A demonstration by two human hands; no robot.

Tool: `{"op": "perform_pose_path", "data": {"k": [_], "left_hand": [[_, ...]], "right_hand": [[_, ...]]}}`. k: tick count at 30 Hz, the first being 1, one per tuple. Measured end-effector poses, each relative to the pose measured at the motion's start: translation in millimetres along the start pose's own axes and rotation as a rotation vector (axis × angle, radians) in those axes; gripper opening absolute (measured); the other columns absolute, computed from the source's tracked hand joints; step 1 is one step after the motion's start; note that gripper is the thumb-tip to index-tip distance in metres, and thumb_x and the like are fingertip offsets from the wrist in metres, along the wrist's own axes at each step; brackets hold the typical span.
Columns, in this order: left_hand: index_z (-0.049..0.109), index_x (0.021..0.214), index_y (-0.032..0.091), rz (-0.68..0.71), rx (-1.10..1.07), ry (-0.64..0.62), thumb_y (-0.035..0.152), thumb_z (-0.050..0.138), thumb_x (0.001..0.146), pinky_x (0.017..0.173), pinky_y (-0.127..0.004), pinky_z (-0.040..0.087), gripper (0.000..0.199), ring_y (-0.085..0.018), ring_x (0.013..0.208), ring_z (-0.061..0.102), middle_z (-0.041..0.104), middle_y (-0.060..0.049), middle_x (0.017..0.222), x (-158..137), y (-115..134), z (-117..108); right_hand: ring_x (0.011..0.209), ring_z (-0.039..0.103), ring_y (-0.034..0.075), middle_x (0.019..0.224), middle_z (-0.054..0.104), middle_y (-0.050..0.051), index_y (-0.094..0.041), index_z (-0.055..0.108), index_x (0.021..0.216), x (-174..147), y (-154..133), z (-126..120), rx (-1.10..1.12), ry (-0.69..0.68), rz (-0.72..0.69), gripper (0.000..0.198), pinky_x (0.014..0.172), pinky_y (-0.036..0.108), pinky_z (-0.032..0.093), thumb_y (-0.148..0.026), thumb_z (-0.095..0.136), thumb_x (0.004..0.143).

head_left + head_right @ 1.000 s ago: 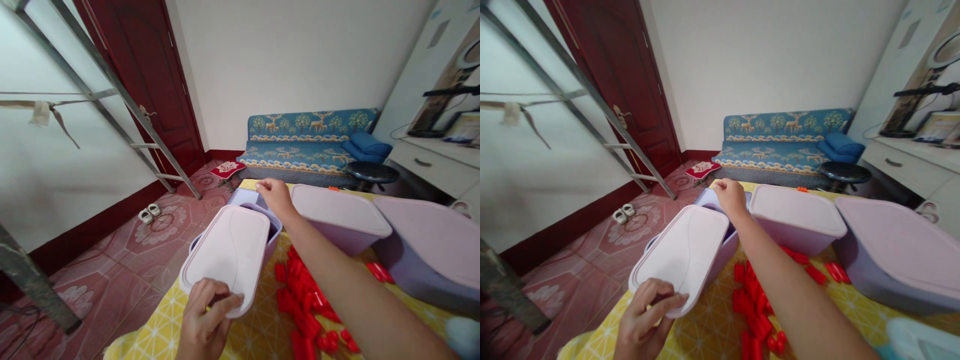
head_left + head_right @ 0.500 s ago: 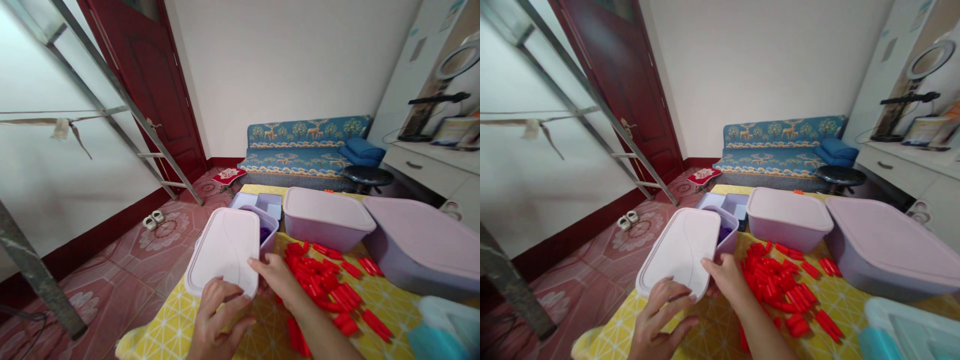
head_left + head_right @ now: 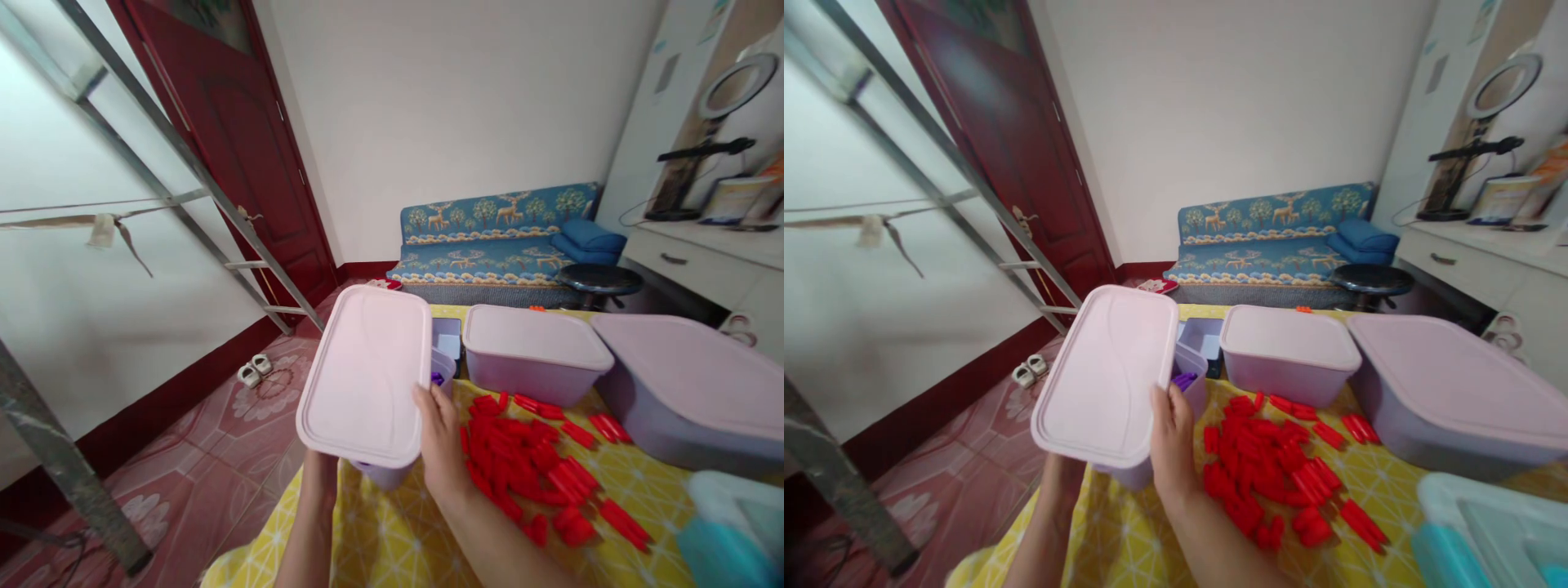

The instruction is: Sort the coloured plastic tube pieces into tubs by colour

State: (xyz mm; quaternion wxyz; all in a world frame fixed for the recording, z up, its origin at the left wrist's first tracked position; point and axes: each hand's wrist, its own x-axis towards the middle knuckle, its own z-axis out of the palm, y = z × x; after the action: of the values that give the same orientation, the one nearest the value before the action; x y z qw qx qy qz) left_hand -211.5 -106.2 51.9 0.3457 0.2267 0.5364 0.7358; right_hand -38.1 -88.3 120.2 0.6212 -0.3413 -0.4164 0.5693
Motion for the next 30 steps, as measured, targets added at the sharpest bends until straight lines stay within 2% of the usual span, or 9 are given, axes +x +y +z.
{"op": "perform_pose_path", "data": {"k": [4, 9, 15, 21, 23, 25, 27, 29, 30], "left_hand": [[0.065, 0.115, 0.018, -0.031, -0.017, -0.037, 0.051, 0.065, 0.074, 0.105, -0.047, 0.038, 0.053, -0.030, 0.117, 0.056, 0.068, -0.009, 0.114, -7, -4, 3], [0.066, 0.109, 0.018, 0.025, -0.022, 0.005, 0.043, 0.071, 0.069, 0.105, -0.045, 0.038, 0.047, -0.029, 0.115, 0.057, 0.070, -0.005, 0.105, -4, -11, 5], [0.065, 0.110, 0.019, 0.018, -0.036, -0.005, 0.042, 0.070, 0.069, 0.104, -0.044, 0.041, 0.048, -0.029, 0.115, 0.057, 0.070, -0.004, 0.101, 0, -14, 4], [0.065, 0.114, 0.019, -0.072, -0.084, -0.037, 0.051, 0.069, 0.070, 0.107, -0.048, 0.036, 0.054, -0.032, 0.121, 0.053, 0.070, -0.006, 0.109, -3, -11, 1], [0.066, 0.113, 0.019, -0.078, -0.141, -0.058, 0.061, 0.059, 0.076, 0.110, -0.045, 0.034, 0.057, -0.030, 0.124, 0.051, 0.070, -0.006, 0.110, -9, -12, 4], [0.066, 0.114, 0.019, -0.109, -0.181, -0.068, 0.065, 0.052, 0.079, 0.111, -0.042, 0.034, 0.059, -0.028, 0.124, 0.052, 0.070, -0.006, 0.111, -15, -12, 10], [0.065, 0.116, 0.020, -0.161, -0.200, -0.081, 0.062, 0.051, 0.082, 0.110, -0.041, 0.036, 0.056, -0.027, 0.122, 0.054, 0.070, -0.006, 0.111, -20, -14, 13], [0.064, 0.117, 0.019, -0.235, -0.214, -0.067, 0.057, 0.047, 0.087, 0.107, -0.042, 0.040, 0.051, -0.026, 0.117, 0.057, 0.071, -0.006, 0.108, -22, -17, 12], [0.064, 0.118, 0.019, -0.275, -0.222, -0.051, 0.054, 0.044, 0.090, 0.105, -0.041, 0.041, 0.049, -0.025, 0.114, 0.059, 0.071, -0.006, 0.106, -22, -19, 10]], "right_hand": [[0.068, 0.061, 0.014, 0.079, 0.067, -0.001, -0.019, 0.060, 0.090, 7, -28, -28, 0.235, 0.290, -0.016, 0.030, 0.064, 0.025, 0.051, -0.046, 0.062, 0.078], [0.059, 0.059, 0.010, 0.074, 0.065, -0.003, -0.017, 0.058, 0.081, 51, -72, -85, 0.193, 0.479, -0.263, 0.030, 0.053, 0.021, 0.051, -0.041, 0.071, 0.069], [0.060, 0.061, 0.009, 0.072, 0.064, -0.005, -0.019, 0.051, 0.079, 108, -63, -133, 0.161, 0.561, -0.235, 0.040, 0.054, 0.023, 0.054, -0.041, 0.077, 0.059], [0.044, 0.054, 0.010, 0.057, 0.062, 0.001, -0.015, 0.057, 0.067, 103, -38, -144, 0.043, 0.466, -0.062, 0.046, 0.041, 0.021, 0.044, -0.056, 0.076, 0.058], [0.040, 0.049, 0.010, 0.051, 0.059, 0.001, -0.014, 0.061, 0.066, 84, -36, -132, -0.182, 0.389, -0.047, 0.049, 0.039, 0.021, 0.038, -0.062, 0.066, 0.067], [0.049, 0.054, 0.014, 0.055, 0.061, 0.003, -0.015, 0.064, 0.069, 57, -34, -107, -0.525, 0.214, -0.140, 0.050, 0.048, 0.026, 0.043, -0.064, 0.053, 0.078], [0.081, 0.062, 0.021, 0.084, 0.069, 0.006, -0.019, 0.068, 0.085, 24, -28, -71, -0.809, -0.101, -0.358, 0.040, 0.076, 0.035, 0.049, -0.058, 0.060, 0.078], [0.107, 0.056, 0.026, 0.109, 0.066, 0.007, -0.023, 0.063, 0.110, -5, -15, -35, -1.068, -0.564, -0.552, 0.057, 0.100, 0.047, 0.037, -0.058, 0.073, 0.066], [0.106, 0.055, 0.027, 0.106, 0.066, 0.008, -0.019, 0.062, 0.111, -16, -6, -19, -1.188, -0.716, -0.596, 0.066, 0.103, 0.050, 0.033, -0.058, 0.078, 0.060]]}}
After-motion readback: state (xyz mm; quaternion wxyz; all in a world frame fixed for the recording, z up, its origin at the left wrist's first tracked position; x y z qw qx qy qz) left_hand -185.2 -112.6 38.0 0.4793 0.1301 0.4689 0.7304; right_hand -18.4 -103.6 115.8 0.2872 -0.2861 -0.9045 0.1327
